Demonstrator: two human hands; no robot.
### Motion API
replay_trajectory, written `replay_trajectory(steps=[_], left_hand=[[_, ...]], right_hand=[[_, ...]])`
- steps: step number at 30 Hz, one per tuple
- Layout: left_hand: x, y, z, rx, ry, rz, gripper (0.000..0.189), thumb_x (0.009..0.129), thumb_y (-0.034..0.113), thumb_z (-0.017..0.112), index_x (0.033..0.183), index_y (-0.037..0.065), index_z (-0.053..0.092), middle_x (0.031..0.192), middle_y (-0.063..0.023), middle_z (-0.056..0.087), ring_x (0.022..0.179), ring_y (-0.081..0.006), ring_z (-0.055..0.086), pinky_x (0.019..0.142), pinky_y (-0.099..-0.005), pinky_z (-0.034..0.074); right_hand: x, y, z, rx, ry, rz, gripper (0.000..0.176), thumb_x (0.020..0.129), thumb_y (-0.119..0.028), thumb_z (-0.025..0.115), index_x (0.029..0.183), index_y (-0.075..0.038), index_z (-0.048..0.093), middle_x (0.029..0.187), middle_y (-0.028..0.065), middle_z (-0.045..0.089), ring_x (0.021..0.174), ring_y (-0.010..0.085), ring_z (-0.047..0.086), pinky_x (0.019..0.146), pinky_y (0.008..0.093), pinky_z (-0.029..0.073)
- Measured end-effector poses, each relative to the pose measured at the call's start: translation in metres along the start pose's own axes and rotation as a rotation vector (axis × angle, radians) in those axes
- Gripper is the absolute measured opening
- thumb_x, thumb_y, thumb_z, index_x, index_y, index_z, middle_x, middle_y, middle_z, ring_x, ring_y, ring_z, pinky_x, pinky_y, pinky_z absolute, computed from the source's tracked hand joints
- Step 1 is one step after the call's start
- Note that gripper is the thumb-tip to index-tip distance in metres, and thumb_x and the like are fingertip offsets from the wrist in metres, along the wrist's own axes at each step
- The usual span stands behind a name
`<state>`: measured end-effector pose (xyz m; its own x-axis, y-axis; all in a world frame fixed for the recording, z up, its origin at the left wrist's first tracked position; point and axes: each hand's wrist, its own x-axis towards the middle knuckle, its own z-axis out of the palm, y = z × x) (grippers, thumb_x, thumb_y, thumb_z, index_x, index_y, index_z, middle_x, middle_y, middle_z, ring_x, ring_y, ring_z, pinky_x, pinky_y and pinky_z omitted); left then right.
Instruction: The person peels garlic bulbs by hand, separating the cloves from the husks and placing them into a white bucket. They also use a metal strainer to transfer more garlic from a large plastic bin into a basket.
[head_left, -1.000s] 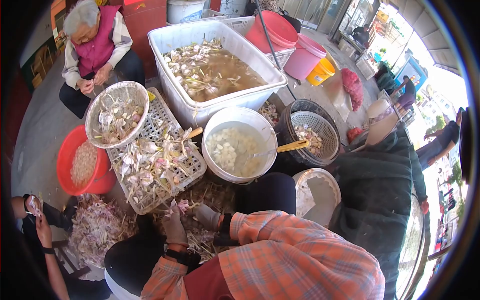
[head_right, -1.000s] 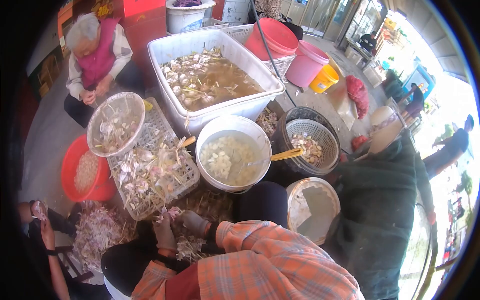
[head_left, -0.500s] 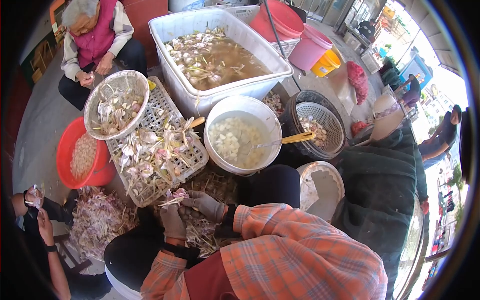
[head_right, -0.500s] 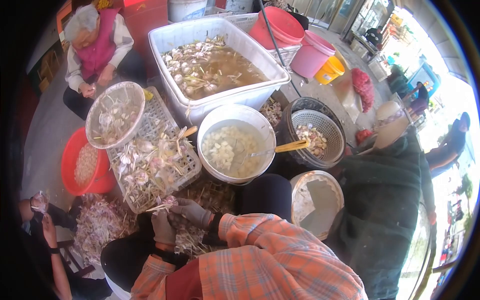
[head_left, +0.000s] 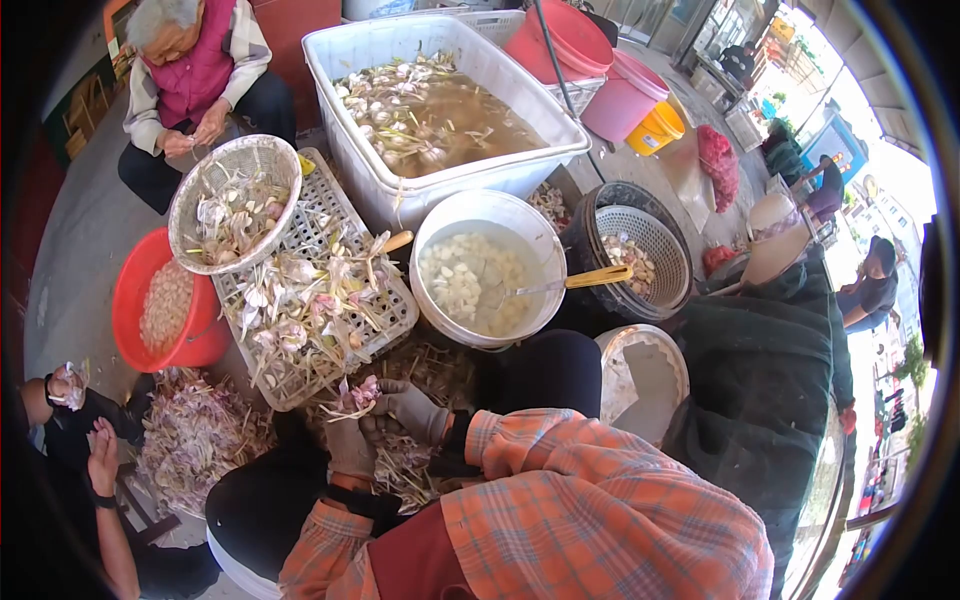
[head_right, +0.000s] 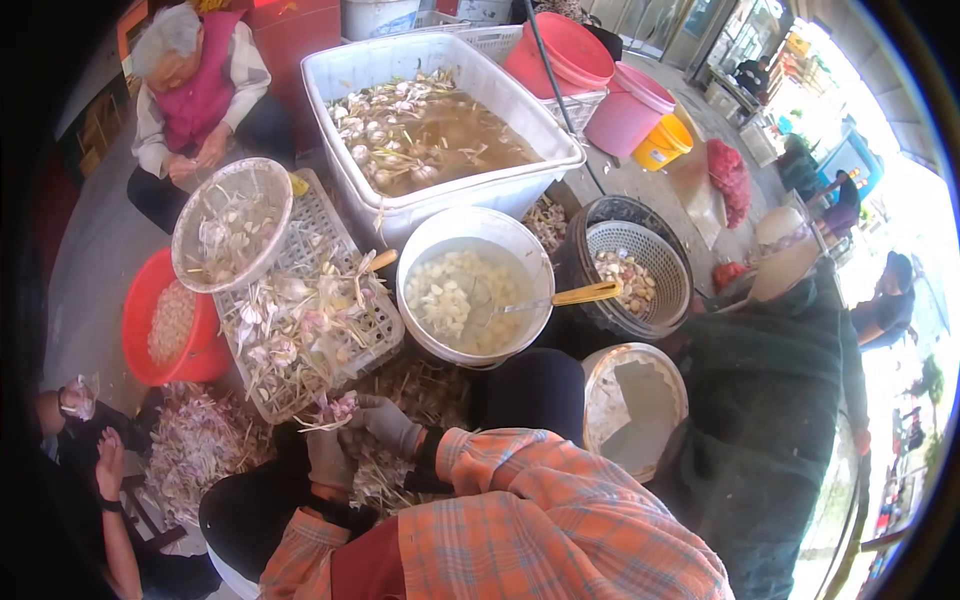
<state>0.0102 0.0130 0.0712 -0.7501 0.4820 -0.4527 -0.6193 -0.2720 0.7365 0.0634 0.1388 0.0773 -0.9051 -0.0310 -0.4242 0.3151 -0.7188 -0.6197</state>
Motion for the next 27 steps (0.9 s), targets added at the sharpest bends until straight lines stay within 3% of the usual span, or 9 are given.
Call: replay_trajectory(steps=[3, 6, 9, 12, 15, 18, 21, 24, 27], left_hand=[[-0.005, 0.005, 0.005, 0.051, 0.05, -0.026, 0.026, 0.096, 0.031, 0.047, 0.099, 0.008, 0.056, 0.062, -0.0015, 0.054, 0.041, -0.0123, 0.049, 0.035, -0.0245, 0.04], [-0.01, 0.009, 0.013, 0.065, 0.082, -0.047, 0.028, 0.095, 0.038, 0.048, 0.094, 0.011, 0.057, 0.053, 0.0015, 0.048, 0.037, -0.0096, 0.042, 0.034, -0.0214, 0.034], [-0.008, 0.005, 0.009, 0.063, 0.08, -0.081, 0.026, 0.096, 0.034, 0.047, 0.094, 0.01, 0.057, 0.053, 0.0031, 0.044, 0.038, -0.01, 0.041, 0.033, -0.0232, 0.033], [-0.007, 0.001, 0.01, 0.089, 0.094, -0.039, 0.029, 0.096, 0.036, 0.046, 0.091, 0.01, 0.057, 0.053, 0.0027, 0.044, 0.038, -0.01, 0.042, 0.034, -0.0231, 0.033], [-0.003, -0.005, 0.004, 0.069, 0.047, 0.076, 0.023, 0.095, 0.03, 0.048, 0.088, 0.01, 0.056, 0.055, 0.0025, 0.045, 0.04, -0.0095, 0.043, 0.035, -0.0228, 0.035], [-0.001, -0.003, 0.0, -0.028, 0.123, 0.03, 0.018, 0.093, 0.025, 0.051, 0.085, 0.01, 0.059, 0.061, 0.0035, 0.051, 0.044, -0.0068, 0.047, 0.036, -0.0212, 0.034], [0.001, -0.006, -0.008, 0.006, 0.123, 0.022, 0.016, 0.09, 0.021, 0.052, 0.082, 0.01, 0.059, 0.061, 0.003, 0.052, 0.044, -0.0073, 0.047, 0.036, -0.0216, 0.034], [0.002, 0.001, -0.008, 0.07, 0.111, 0.013, 0.018, 0.09, 0.022, 0.052, 0.081, 0.008, 0.059, 0.06, 0.0017, 0.052, 0.045, -0.0084, 0.048, 0.037, -0.0228, 0.036], [0.008, -0.002, -0.01, 0.057, 0.185, 0.05, 0.017, 0.084, 0.015, 0.047, 0.082, 0.005, 0.06, 0.066, -0.0014, 0.055, 0.052, -0.0086, 0.051, 0.044, -0.0208, 0.042]], right_hand=[[-0.002, -0.005, 0.003, -0.099, 0.061, -0.008, 0.018, 0.086, -0.002, 0.056, 0.104, -0.005, 0.059, 0.087, 0.0057, 0.065, 0.066, 0.0157, 0.063, 0.058, 0.026, 0.053], [0.007, 0.004, 0.003, 0.039, 0.107, -0.073, 0.019, 0.085, 0.0, 0.058, 0.104, -0.004, 0.06, 0.085, 0.0043, 0.065, 0.066, 0.0145, 0.063, 0.06, 0.0259, 0.052], [0.015, 0.013, -0.004, -0.063, 0.13, -0.136, 0.02, 0.084, 0.002, 0.059, 0.104, -0.003, 0.06, 0.085, 0.0039, 0.065, 0.069, 0.0136, 0.062, 0.062, 0.026, 0.052], [0.013, 0.014, -0.009, -0.023, 0.062, -0.064, 0.021, 0.085, 0.0, 0.058, 0.106, -0.003, 0.06, 0.085, 0.0035, 0.065, 0.07, 0.0129, 0.062, 0.061, 0.0263, 0.05], [0.011, 0.012, -0.008, -0.197, 0.051, -0.091, 0.015, 0.087, -0.004, 0.057, 0.101, -0.003, 0.062, 0.082, 0.0023, 0.064, 0.065, 0.0112, 0.059, 0.056, 0.0257, 0.047], [0.003, 0.004, -0.001, -0.476, 0.038, -0.116, 0.012, 0.088, -0.008, 0.056, 0.094, -0.003, 0.065, 0.08, 0.0005, 0.062, 0.061, 0.0097, 0.056, 0.053, 0.0248, 0.043], [0.009, 0.006, -0.023, -1.325, -0.202, -0.754, 0.014, 0.089, -0.013, 0.057, 0.089, -0.003, 0.067, 0.075, -0.0009, 0.061, 0.059, 0.0086, 0.053, 0.051, 0.0236, 0.041], [-0.016, -0.021, 0.019, -0.45, 0.04, 0.17, 0.017, 0.091, -0.019, 0.058, 0.093, -0.004, 0.066, 0.07, -0.0024, 0.059, 0.055, 0.007, 0.05, 0.047, 0.0226, 0.038], [0.003, 0.012, -0.004, -0.382, -0.141, -0.034, 0.021, 0.091, -0.025, 0.059, 0.093, -0.005, 0.066, 0.069, -0.0028, 0.057, 0.05, 0.0057, 0.047, 0.045, 0.0219, 0.036]])
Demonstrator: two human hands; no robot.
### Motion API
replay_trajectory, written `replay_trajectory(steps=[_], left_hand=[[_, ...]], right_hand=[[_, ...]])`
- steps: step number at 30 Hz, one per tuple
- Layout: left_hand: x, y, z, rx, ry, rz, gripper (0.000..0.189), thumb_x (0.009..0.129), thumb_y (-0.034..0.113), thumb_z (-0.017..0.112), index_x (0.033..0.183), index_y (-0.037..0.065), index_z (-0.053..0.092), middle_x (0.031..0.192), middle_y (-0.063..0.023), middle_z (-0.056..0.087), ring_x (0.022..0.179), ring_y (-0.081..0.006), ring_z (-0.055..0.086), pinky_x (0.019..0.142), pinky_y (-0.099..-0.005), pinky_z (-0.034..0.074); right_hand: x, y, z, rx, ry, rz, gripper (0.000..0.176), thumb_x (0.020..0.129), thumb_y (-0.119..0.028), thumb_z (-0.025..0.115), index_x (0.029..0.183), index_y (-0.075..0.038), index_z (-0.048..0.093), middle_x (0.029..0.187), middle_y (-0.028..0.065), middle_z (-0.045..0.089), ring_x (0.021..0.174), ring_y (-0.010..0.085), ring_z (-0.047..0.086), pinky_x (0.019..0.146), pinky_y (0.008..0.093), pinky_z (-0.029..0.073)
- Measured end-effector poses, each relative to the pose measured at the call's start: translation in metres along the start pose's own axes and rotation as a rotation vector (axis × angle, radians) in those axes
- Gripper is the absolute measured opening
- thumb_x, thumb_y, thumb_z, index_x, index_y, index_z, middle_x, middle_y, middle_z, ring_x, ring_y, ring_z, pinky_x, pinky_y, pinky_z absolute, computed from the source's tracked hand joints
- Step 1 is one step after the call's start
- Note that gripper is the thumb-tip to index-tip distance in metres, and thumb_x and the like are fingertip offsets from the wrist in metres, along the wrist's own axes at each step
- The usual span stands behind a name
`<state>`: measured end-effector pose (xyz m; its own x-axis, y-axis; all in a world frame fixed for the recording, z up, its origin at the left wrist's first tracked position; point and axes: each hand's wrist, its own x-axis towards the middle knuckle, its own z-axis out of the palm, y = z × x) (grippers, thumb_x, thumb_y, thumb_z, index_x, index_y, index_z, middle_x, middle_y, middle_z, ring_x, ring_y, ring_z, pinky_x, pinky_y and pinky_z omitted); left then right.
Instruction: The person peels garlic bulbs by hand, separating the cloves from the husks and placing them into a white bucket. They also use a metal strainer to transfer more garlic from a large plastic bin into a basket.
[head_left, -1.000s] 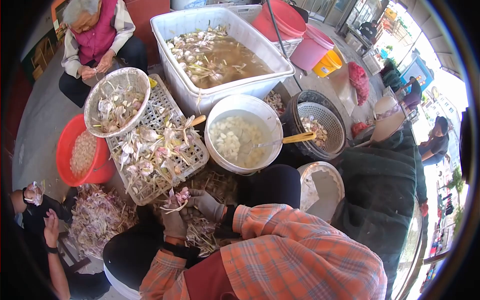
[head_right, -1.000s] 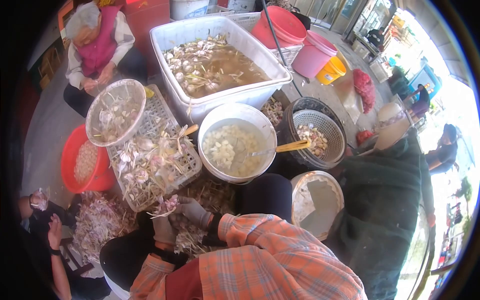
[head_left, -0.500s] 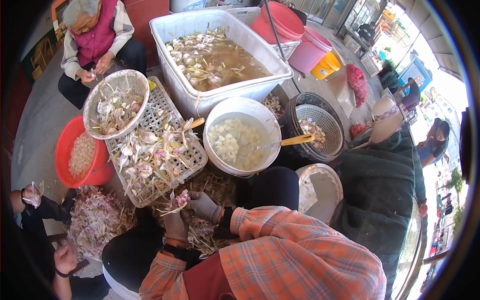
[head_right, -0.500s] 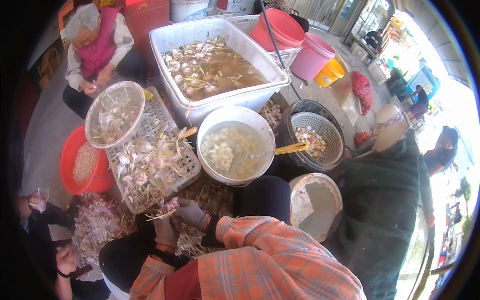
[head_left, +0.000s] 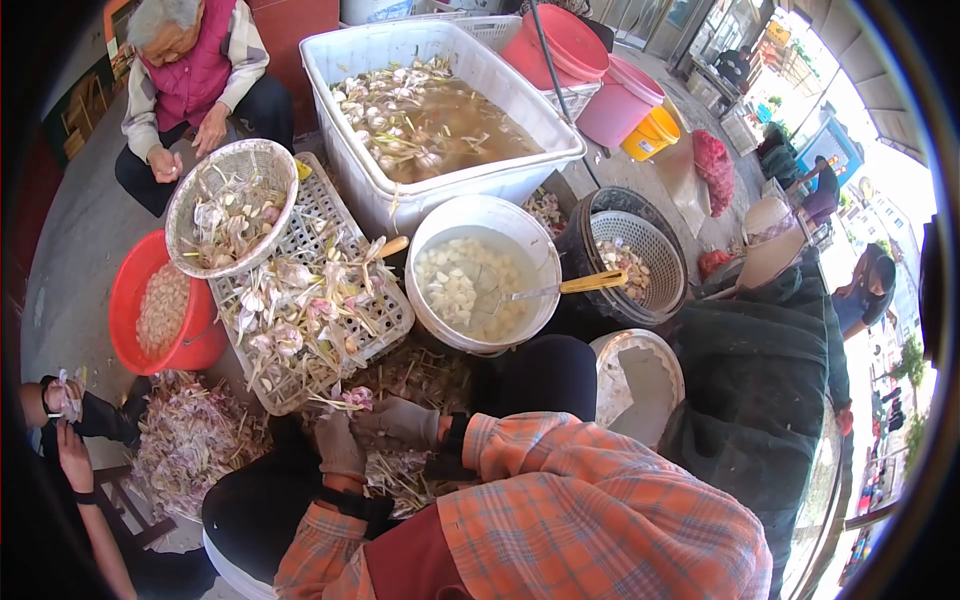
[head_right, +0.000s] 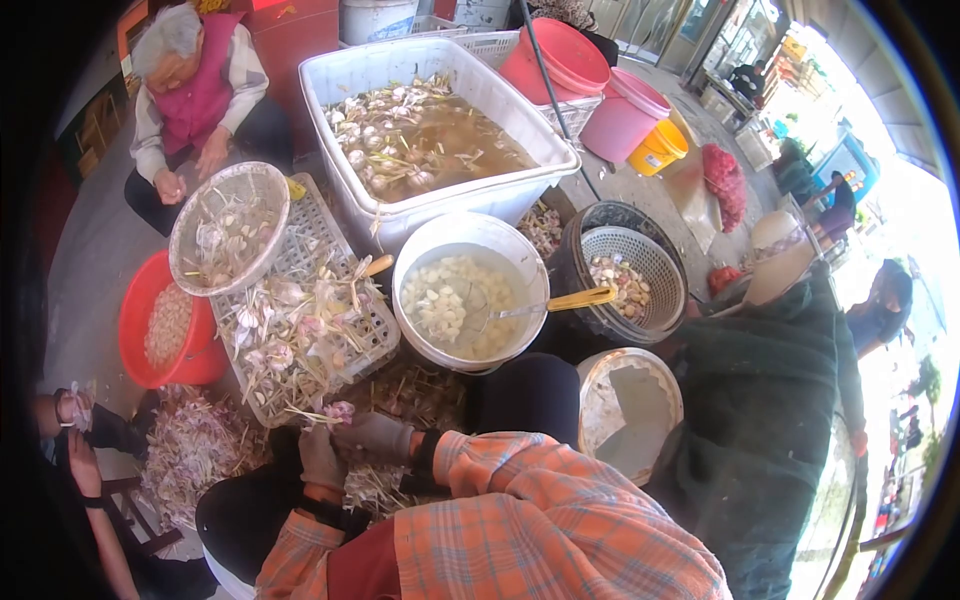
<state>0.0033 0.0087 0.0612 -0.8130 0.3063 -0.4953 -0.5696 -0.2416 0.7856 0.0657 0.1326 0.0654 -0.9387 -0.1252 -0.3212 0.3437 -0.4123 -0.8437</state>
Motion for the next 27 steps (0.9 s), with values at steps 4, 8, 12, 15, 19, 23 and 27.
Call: replay_trajectory(steps=[4, 8, 12, 15, 19, 23, 27], left_hand=[[0.007, 0.003, -0.005, 0.052, 0.094, 0.013, 0.018, 0.087, 0.018, 0.053, 0.083, 0.002, 0.06, 0.071, -0.0042, 0.059, 0.056, -0.0131, 0.056, 0.049, -0.0257, 0.046], [0.032, -0.047, -0.025, 0.049, 0.007, 0.099, 0.022, 0.087, 0.02, 0.059, 0.089, -0.002, 0.06, 0.072, -0.0057, 0.06, 0.056, -0.017, 0.058, 0.049, -0.0305, 0.049], [0.008, -0.024, -0.011, 0.557, -0.067, 0.069, 0.023, 0.088, 0.022, 0.056, 0.096, 0.002, 0.063, 0.088, -0.008, 0.064, 0.071, -0.0193, 0.062, 0.061, -0.0297, 0.051], [0.005, -0.023, -0.01, 0.846, -0.201, 0.285, 0.027, 0.088, 0.025, 0.054, 0.104, 0.004, 0.06, 0.084, -0.0098, 0.062, 0.07, -0.0204, 0.063, 0.06, -0.0307, 0.051], [0.014, -0.038, -0.017, 1.007, -0.307, 0.464, 0.033, 0.089, 0.028, 0.051, 0.111, 0.004, 0.057, 0.075, -0.011, 0.06, 0.063, -0.0212, 0.062, 0.054, -0.0322, 0.051], [0.008, -0.028, -0.013, 0.548, -0.149, 0.047, 0.03, 0.09, 0.026, 0.05, 0.105, 0.002, 0.059, 0.076, -0.0087, 0.061, 0.059, -0.0198, 0.061, 0.051, -0.031, 0.05], [-0.015, 0.005, 0.007, 0.322, -0.197, -0.055, 0.027, 0.09, 0.023, 0.051, 0.1, 0.001, 0.062, 0.075, -0.0062, 0.061, 0.058, -0.0165, 0.059, 0.052, -0.0278, 0.049]], right_hand=[[-0.02, -0.039, 0.008, -0.052, -0.157, 0.141, 0.024, 0.092, -0.028, 0.059, 0.094, -0.005, 0.064, 0.076, -0.0009, 0.058, 0.056, 0.0068, 0.049, 0.049, 0.0216, 0.04], [-0.011, -0.028, 0.001, -0.199, -0.28, -0.1, 0.025, 0.093, -0.026, 0.054, 0.092, -0.003, 0.062, 0.084, 0.0037, 0.058, 0.068, 0.0145, 0.055, 0.06, 0.0277, 0.046], [-0.012, -0.036, -0.003, -0.837, -0.084, -0.862, 0.023, 0.095, -0.022, 0.048, 0.092, -0.003, 0.06, 0.084, 0.0075, 0.058, 0.073, 0.0212, 0.059, 0.066, 0.034, 0.049], [-0.013, -0.037, -0.013, -0.923, 0.011, -0.71, 0.019, 0.092, -0.016, 0.047, 0.097, -0.002, 0.06, 0.089, 0.0082, 0.061, 0.077, 0.0185, 0.061, 0.066, 0.0311, 0.05], [-0.009, -0.039, -0.02, -0.025, 0.21, 0.118, 0.019, 0.089, -0.01, 0.048, 0.102, -0.002, 0.06, 0.09, 0.0079, 0.062, 0.075, 0.0156, 0.061, 0.062, 0.0286, 0.051], [0.025, 0.04, -0.067, -0.532, 0.073, -0.492, 0.019, 0.088, -0.009, 0.052, 0.101, -0.001, 0.063, 0.083, 0.0066, 0.063, 0.071, 0.0148, 0.061, 0.056, 0.0277, 0.05], [0.015, 0.012, -0.047, -0.42, 0.128, -0.138, 0.018, 0.087, -0.009, 0.055, 0.099, 0.0, 0.066, 0.077, 0.0061, 0.064, 0.066, 0.0143, 0.06, 0.054, 0.0268, 0.049]])
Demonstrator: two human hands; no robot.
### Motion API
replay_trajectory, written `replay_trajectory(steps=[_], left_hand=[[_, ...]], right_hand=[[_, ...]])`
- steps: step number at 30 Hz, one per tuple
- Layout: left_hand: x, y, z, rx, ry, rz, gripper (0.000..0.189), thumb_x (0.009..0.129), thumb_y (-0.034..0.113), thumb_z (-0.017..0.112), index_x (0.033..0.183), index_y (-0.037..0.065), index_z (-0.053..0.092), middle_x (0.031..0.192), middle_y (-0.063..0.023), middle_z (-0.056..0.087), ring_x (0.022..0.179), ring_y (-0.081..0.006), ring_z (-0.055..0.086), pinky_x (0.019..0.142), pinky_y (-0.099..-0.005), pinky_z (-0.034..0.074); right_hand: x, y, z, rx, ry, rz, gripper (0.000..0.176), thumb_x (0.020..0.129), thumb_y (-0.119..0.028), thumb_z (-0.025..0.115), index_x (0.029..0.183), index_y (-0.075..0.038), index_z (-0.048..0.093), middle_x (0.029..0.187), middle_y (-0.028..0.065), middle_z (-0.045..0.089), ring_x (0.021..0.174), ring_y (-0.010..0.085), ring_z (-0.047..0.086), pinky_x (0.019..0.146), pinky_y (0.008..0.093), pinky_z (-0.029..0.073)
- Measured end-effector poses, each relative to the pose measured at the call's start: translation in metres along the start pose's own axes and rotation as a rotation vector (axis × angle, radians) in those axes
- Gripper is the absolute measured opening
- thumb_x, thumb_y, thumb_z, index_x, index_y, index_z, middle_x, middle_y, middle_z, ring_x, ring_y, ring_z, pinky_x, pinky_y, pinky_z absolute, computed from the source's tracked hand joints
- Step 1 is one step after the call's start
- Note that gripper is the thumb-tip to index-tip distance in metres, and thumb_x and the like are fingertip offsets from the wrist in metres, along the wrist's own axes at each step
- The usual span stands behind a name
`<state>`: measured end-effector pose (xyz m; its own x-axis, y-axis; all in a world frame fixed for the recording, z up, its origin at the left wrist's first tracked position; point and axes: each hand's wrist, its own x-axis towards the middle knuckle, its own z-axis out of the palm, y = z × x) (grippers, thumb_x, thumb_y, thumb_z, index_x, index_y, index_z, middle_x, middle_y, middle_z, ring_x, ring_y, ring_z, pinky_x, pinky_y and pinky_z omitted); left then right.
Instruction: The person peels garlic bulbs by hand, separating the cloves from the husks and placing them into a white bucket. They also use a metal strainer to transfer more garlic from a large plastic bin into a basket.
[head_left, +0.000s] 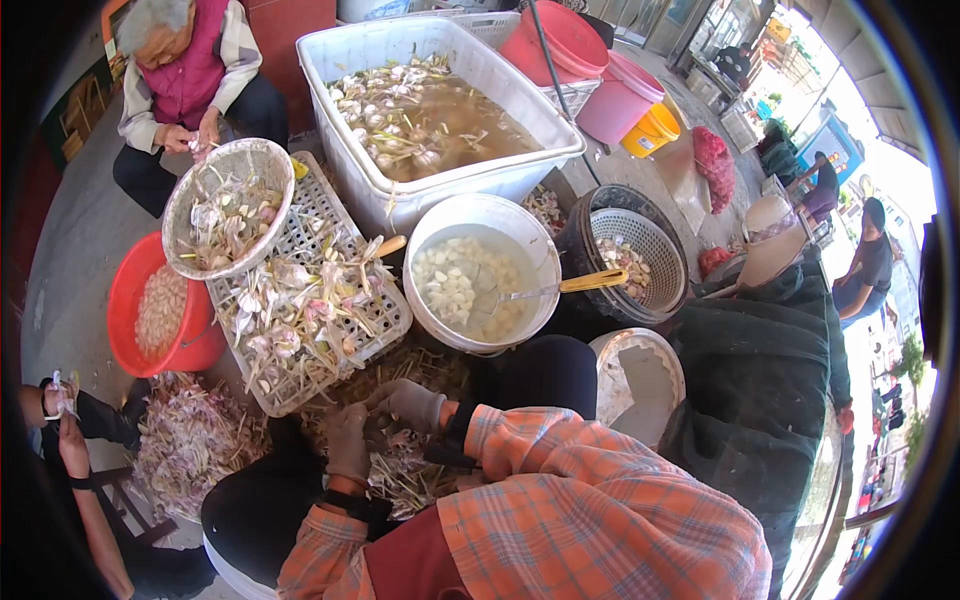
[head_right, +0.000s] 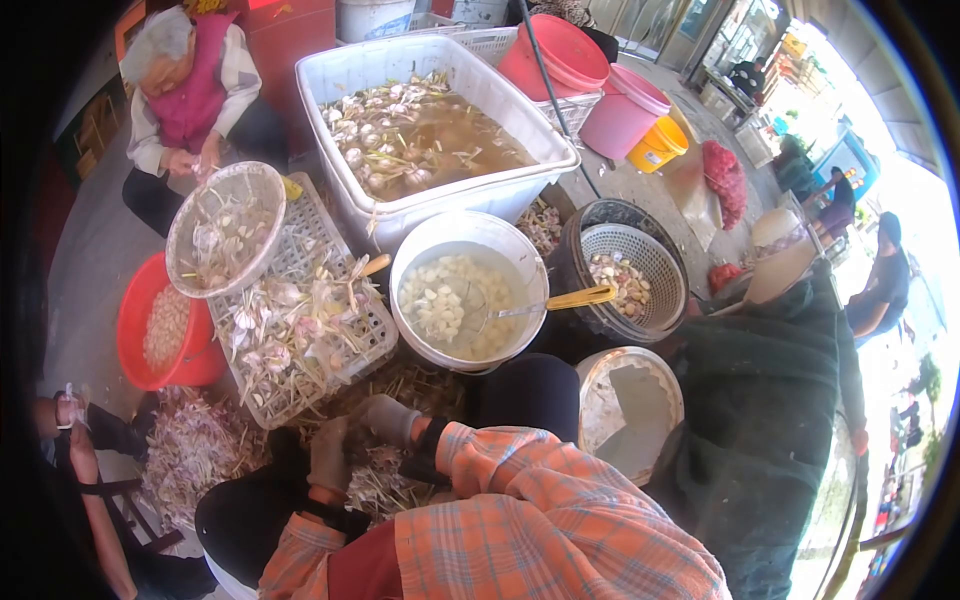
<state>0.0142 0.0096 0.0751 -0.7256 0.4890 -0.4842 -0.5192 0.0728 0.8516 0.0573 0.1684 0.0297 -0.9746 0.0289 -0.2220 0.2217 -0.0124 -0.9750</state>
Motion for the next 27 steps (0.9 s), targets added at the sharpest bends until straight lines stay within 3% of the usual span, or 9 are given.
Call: replay_trajectory(steps=[3, 6, 10, 15, 17, 22, 23, 24, 27], left_hand=[[-0.002, 0.0, 0.004, 0.169, -0.014, 0.244, 0.023, 0.09, 0.02, 0.052, 0.096, 0.001, 0.063, 0.073, -0.0051, 0.061, 0.059, -0.0146, 0.059, 0.052, -0.0264, 0.048], [0.001, -0.005, 0.002, 0.053, -0.021, 0.098, 0.021, 0.09, 0.019, 0.052, 0.094, 0.001, 0.063, 0.072, -0.0053, 0.061, 0.059, -0.0144, 0.059, 0.052, -0.0259, 0.048], [0.004, -0.009, 0.0, 0.12, 0.029, 0.188, 0.022, 0.09, 0.02, 0.052, 0.093, 0.002, 0.063, 0.071, -0.005, 0.061, 0.058, -0.0132, 0.058, 0.05, -0.0246, 0.046], [-0.003, -0.004, 0.006, -0.163, 0.011, -0.012, 0.021, 0.088, 0.02, 0.05, 0.087, 0.004, 0.064, 0.068, -0.0041, 0.059, 0.051, -0.0113, 0.054, 0.043, -0.0222, 0.042], [0.005, -0.017, 0.005, -0.005, -0.036, 0.233, 0.02, 0.087, 0.018, 0.05, 0.083, 0.004, 0.065, 0.066, -0.0034, 0.058, 0.048, -0.011, 0.052, 0.042, -0.0223, 0.041], [0.009, -0.014, 0.001, -0.237, -0.086, -0.05, 0.021, 0.085, 0.018, 0.05, 0.077, 0.006, 0.065, 0.064, -0.0013, 0.055, 0.05, -0.0095, 0.05, 0.043, -0.0231, 0.04], [0.013, -0.02, -0.001, -0.229, -0.093, -0.005, 0.022, 0.086, 0.02, 0.05, 0.077, 0.007, 0.064, 0.064, -0.0014, 0.055, 0.051, -0.0099, 0.051, 0.043, -0.0235, 0.041], [0.013, -0.023, -0.002, -0.228, -0.094, 0.057, 0.023, 0.088, 0.022, 0.049, 0.078, 0.006, 0.063, 0.065, -0.0017, 0.056, 0.051, -0.0101, 0.052, 0.045, -0.0237, 0.042], [0.015, -0.028, -0.009, -0.156, -0.092, 0.07, 0.021, 0.092, 0.022, 0.05, 0.087, 0.004, 0.06, 0.068, -0.002, 0.058, 0.054, -0.0106, 0.055, 0.048, -0.0247, 0.046]], right_hand=[[-0.009, -0.033, 0.006, 0.018, 0.065, 0.227, 0.019, 0.086, -0.009, 0.057, 0.098, 0.0, 0.067, 0.076, 0.0067, 0.065, 0.062, 0.0139, 0.06, 0.054, 0.0261, 0.049], [-0.009, -0.032, 0.008, 0.012, 0.072, 0.276, 0.02, 0.085, -0.013, 0.059, 0.097, 0.0, 0.067, 0.073, 0.0081, 0.066, 0.059, 0.0139, 0.059, 0.054, 0.0277, 0.048], [-0.007, -0.02, 0.011, -0.347, 0.114, -0.098, 0.02, 0.083, -0.017, 0.063, 0.095, -0.001, 0.067, 0.075, 0.0101, 0.066, 0.064, 0.0167, 0.061, 0.058, 0.0316, 0.049], [-0.009, -0.029, 0.018, -0.274, 0.214, 0.081, 0.018, 0.079, -0.019, 0.066, 0.083, -0.002, 0.065, 0.075, 0.0129, 0.065, 0.069, 0.0248, 0.063, 0.063, 0.0355, 0.049], [-0.008, -0.023, 0.017, -0.401, 0.26, -0.033, 0.018, 0.078, -0.019, 0.065, 0.079, -0.002, 0.063, 0.074, 0.0133, 0.064, 0.07, 0.0275, 0.063, 0.063, 0.0366, 0.049], [-0.008, -0.031, 0.018, -0.616, 0.303, -0.227, 0.016, 0.08, -0.02, 0.06, 0.078, -0.004, 0.061, 0.072, 0.0154, 0.061, 0.071, 0.0354, 0.06, 0.063, 0.0414, 0.047], [-0.007, -0.03, 0.017, -0.624, 0.291, -0.197, 0.016, 0.081, -0.02, 0.06, 0.079, -0.004, 0.061, 0.071, 0.0154, 0.06, 0.07, 0.0356, 0.06, 0.061, 0.0412, 0.047], [0.008, 0.013, 0.012, -0.758, 0.286, -0.429, 0.016, 0.082, -0.019, 0.058, 0.078, -0.004, 0.061, 0.069, 0.015, 0.059, 0.069, 0.0345, 0.06, 0.061, 0.0406, 0.047], [-0.003, -0.028, 0.016, -0.524, 0.294, -0.352, 0.018, 0.084, -0.017, 0.059, 0.075, -0.001, 0.06, 0.06, 0.0094, 0.055, 0.057, 0.0231, 0.056, 0.055, 0.0345, 0.043]])
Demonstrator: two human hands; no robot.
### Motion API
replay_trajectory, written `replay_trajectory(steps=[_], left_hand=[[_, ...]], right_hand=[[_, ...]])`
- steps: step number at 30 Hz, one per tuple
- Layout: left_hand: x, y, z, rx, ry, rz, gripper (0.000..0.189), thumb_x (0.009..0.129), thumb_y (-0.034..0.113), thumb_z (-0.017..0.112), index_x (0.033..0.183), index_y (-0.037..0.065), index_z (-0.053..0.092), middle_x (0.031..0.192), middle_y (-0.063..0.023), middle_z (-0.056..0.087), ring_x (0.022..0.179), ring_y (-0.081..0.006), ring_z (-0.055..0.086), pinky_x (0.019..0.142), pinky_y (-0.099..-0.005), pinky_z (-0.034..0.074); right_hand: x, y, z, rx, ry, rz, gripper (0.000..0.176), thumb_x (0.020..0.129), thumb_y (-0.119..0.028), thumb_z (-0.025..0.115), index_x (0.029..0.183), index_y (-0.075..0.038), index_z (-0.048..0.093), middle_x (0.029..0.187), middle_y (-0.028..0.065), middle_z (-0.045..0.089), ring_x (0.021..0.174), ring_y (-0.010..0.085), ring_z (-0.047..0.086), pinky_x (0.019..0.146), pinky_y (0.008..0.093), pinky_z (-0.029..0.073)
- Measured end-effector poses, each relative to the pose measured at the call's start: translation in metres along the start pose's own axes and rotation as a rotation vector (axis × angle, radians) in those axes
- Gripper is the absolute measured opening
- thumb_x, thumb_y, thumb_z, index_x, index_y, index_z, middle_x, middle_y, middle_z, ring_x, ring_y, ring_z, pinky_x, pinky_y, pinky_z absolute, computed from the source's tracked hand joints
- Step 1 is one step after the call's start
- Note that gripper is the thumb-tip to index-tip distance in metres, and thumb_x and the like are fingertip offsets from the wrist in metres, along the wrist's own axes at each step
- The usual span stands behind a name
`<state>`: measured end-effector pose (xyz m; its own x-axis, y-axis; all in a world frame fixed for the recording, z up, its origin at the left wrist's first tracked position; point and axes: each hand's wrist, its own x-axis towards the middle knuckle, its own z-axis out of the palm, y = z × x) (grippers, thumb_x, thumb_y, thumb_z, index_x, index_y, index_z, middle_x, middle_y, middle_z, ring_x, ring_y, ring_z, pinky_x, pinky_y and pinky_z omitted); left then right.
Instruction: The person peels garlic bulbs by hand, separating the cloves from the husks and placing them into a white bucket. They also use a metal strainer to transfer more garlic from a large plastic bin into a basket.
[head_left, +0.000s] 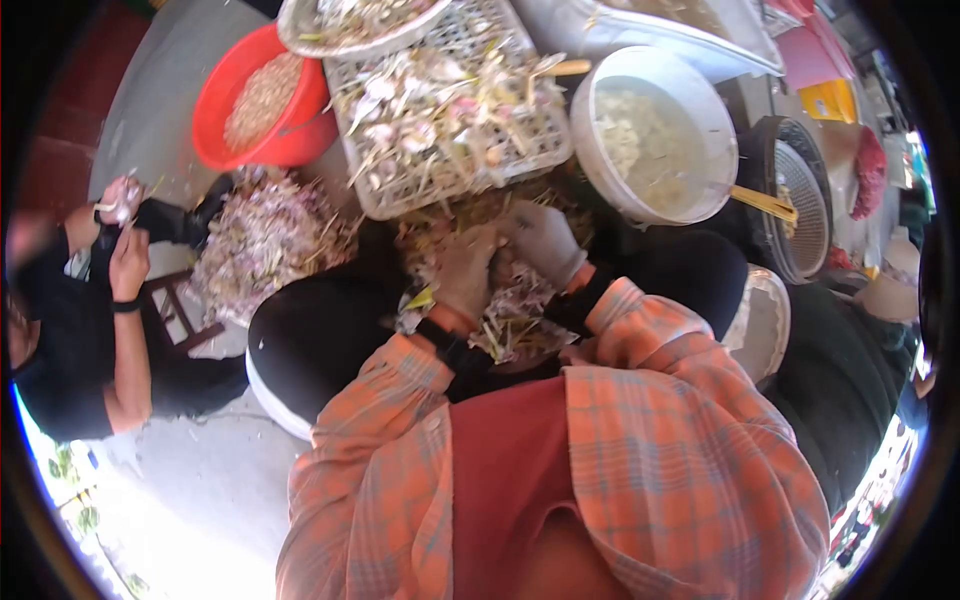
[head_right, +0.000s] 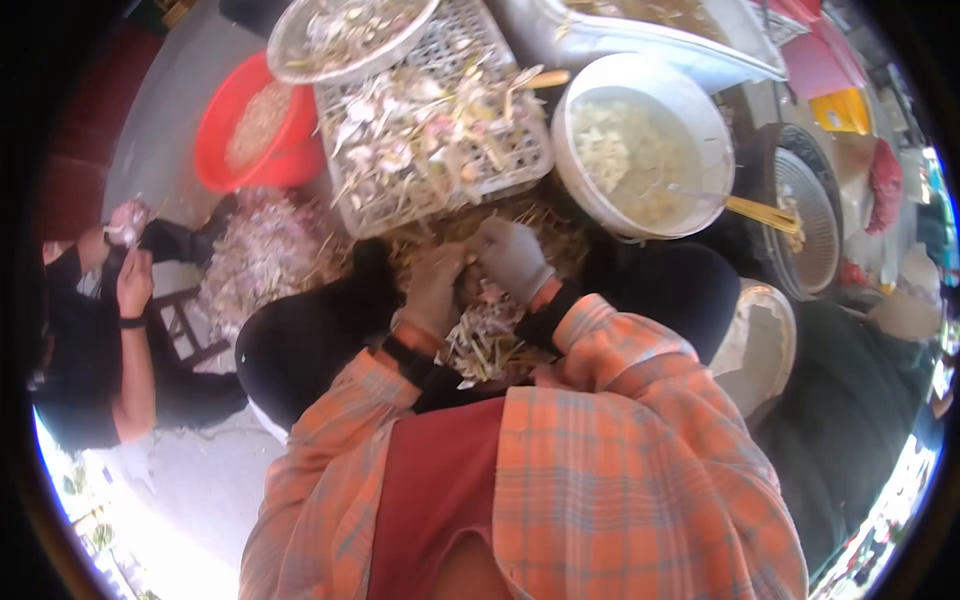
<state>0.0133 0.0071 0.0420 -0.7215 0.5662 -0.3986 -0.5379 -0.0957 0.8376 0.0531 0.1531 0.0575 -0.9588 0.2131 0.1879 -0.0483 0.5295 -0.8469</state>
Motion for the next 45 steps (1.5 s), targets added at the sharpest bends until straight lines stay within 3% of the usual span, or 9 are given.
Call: replay_trajectory(steps=[2, 8, 18, 21, 27, 33, 36, 40, 45], left_hand=[[-0.007, 0.004, 0.003, -0.102, 0.035, -0.049, 0.018, 0.092, 0.02, 0.052, 0.091, 0.004, 0.06, 0.07, -0.0022, 0.059, 0.055, -0.0103, 0.055, 0.049, -0.0235, 0.046], [-0.009, 0.018, 0.012, -0.143, 0.043, 0.013, 0.022, 0.094, 0.019, 0.053, 0.103, 0.001, 0.059, 0.076, -0.0031, 0.06, 0.059, -0.0092, 0.056, 0.051, -0.021, 0.047], [-0.006, 0.025, 0.012, -0.148, 0.006, 0.033, 0.023, 0.093, 0.015, 0.054, 0.107, -0.002, 0.058, 0.078, -0.0049, 0.061, 0.062, -0.0095, 0.057, 0.056, -0.0214, 0.05], [-0.004, 0.024, 0.013, -0.212, 0.053, 0.045, 0.021, 0.091, 0.013, 0.055, 0.104, -0.003, 0.058, 0.08, -0.0065, 0.061, 0.062, -0.012, 0.058, 0.059, -0.0242, 0.052], [0.003, 0.025, 0.001, -0.281, 0.223, 0.031, 0.013, 0.085, 0.009, 0.058, 0.093, -0.001, 0.056, 0.079, -0.009, 0.059, 0.059, -0.0173, 0.058, 0.055, -0.0305, 0.054], [0.006, 0.024, -0.01, -0.347, 0.255, 0.004, 0.011, 0.084, 0.008, 0.053, 0.091, 0.0, 0.055, 0.076, -0.0091, 0.057, 0.057, -0.0185, 0.057, 0.05, -0.0323, 0.053], [0.002, 0.029, -0.007, -0.32, 0.265, 0.021, 0.012, 0.084, 0.01, 0.051, 0.09, 0.0, 0.056, 0.076, -0.0094, 0.057, 0.057, -0.0185, 0.057, 0.049, -0.0324, 0.052], [0.006, 0.025, -0.014, -0.456, 0.206, -0.074, 0.014, 0.085, 0.013, 0.051, 0.091, 0.001, 0.056, 0.075, -0.0078, 0.057, 0.056, -0.017, 0.056, 0.048, -0.0315, 0.052], [0.003, 0.026, -0.007, -0.083, 0.186, -0.019, 0.015, 0.087, 0.016, 0.053, 0.09, 0.002, 0.057, 0.071, -0.005, 0.056, 0.053, -0.013, 0.055, 0.046, -0.0281, 0.051]], right_hand=[[0.002, 0.001, 0.003, 0.448, -0.104, 0.527, 0.013, 0.085, -0.013, 0.06, 0.076, -0.004, 0.061, 0.063, 0.0025, 0.056, 0.053, 0.0152, 0.053, 0.05, 0.0309, 0.043], [0.007, -0.025, -0.017, 0.974, -0.188, 0.889, 0.017, 0.092, -0.017, 0.055, 0.083, -0.003, 0.057, 0.059, 0.0001, 0.053, 0.042, 0.0063, 0.042, 0.037, 0.0194, 0.032], [0.006, -0.012, -0.013, 1.104, -0.178, 0.857, 0.021, 0.095, -0.023, 0.049, 0.087, -0.005, 0.056, 0.057, -0.0027, 0.051, 0.036, 0.0044, 0.037, 0.031, 0.0172, 0.027], [0.004, -0.005, -0.012, 1.168, -0.124, 0.97, 0.028, 0.097, -0.029, 0.046, 0.092, -0.003, 0.056, 0.062, 0.0007, 0.055, 0.042, 0.0069, 0.045, 0.037, 0.0186, 0.035], [0.006, 0.007, -0.012, 1.427, -0.198, 0.849, 0.049, 0.098, -0.038, 0.039, 0.114, 0.007, 0.048, 0.101, 0.0177, 0.06, 0.089, 0.0251, 0.062, 0.077, 0.0332, 0.052], [0.003, -0.005, -0.016, 1.544, -0.251, 0.738, 0.039, 0.096, -0.013, 0.035, 0.126, 0.012, 0.038, 0.117, 0.0233, 0.053, 0.105, 0.0303, 0.057, 0.096, 0.038, 0.047], [0.002, -0.018, -0.019, 1.291, -0.27, 0.617, 0.04, 0.087, 0.001, 0.038, 0.125, 0.013, 0.039, 0.118, 0.0227, 0.053, 0.109, 0.0307, 0.055, 0.097, 0.0372, 0.045], [0.004, -0.011, -0.023, 1.403, -0.291, 0.693, 0.042, 0.082, 0.007, 0.039, 0.124, 0.013, 0.041, 0.116, 0.0213, 0.054, 0.106, 0.0286, 0.058, 0.095, 0.0346, 0.047], [0.004, -0.01, -0.02, 1.17, -0.337, 0.665, 0.036, 0.086, 0.006, 0.043, 0.121, 0.011, 0.045, 0.107, 0.0181, 0.059, 0.096, 0.0233, 0.061, 0.086, 0.0311, 0.051]])
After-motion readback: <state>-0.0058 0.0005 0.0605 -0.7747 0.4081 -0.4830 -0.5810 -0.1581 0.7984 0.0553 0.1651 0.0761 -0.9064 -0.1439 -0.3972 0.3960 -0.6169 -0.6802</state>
